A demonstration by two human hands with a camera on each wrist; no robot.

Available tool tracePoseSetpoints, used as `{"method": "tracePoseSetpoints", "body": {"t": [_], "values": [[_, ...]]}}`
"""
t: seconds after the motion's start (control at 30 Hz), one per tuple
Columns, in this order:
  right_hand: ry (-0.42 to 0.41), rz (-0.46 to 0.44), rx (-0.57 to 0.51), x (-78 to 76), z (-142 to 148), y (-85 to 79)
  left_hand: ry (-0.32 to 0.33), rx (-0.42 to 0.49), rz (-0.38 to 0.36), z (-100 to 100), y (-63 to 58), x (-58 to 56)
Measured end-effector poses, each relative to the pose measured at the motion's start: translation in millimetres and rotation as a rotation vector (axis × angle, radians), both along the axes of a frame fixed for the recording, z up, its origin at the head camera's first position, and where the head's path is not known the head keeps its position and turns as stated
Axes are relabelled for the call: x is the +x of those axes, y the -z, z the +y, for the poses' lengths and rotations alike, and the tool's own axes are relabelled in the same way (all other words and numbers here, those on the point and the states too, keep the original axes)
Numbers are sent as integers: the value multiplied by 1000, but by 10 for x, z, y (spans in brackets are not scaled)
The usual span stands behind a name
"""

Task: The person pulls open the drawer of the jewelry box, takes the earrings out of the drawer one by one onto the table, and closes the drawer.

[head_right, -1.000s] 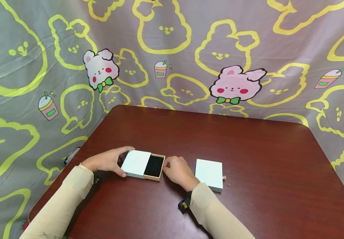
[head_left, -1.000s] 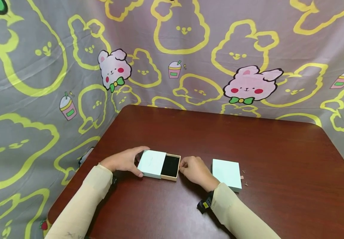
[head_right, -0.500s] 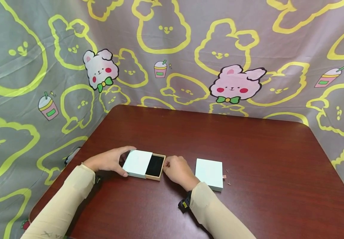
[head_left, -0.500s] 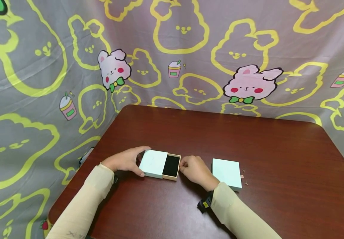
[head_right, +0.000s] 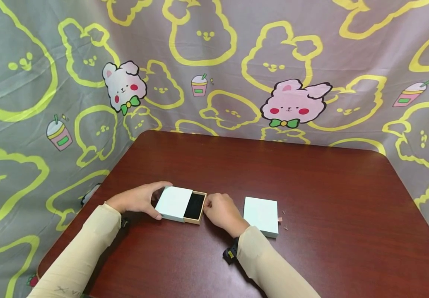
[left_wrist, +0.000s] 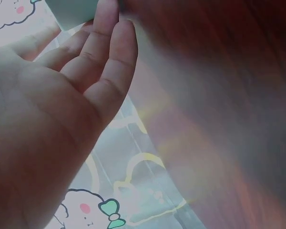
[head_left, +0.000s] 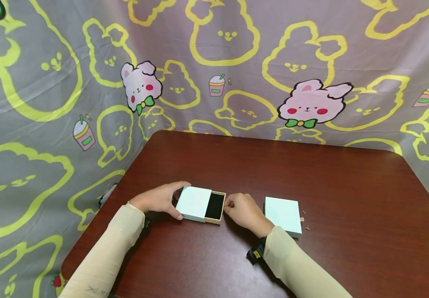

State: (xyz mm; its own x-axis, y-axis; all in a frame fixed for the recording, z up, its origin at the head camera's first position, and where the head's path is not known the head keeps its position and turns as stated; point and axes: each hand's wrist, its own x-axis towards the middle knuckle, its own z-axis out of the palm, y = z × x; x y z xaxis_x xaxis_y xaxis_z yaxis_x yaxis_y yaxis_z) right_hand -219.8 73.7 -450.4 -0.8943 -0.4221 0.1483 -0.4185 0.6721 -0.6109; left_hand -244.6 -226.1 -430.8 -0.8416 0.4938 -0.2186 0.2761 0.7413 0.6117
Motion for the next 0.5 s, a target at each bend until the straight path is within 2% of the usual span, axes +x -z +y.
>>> {"method": "tracePoseSetpoints", "body": {"t": [0.5], "values": [[7,-21,5,-7,12,-1,23,0,11,71,3,-21]]}}
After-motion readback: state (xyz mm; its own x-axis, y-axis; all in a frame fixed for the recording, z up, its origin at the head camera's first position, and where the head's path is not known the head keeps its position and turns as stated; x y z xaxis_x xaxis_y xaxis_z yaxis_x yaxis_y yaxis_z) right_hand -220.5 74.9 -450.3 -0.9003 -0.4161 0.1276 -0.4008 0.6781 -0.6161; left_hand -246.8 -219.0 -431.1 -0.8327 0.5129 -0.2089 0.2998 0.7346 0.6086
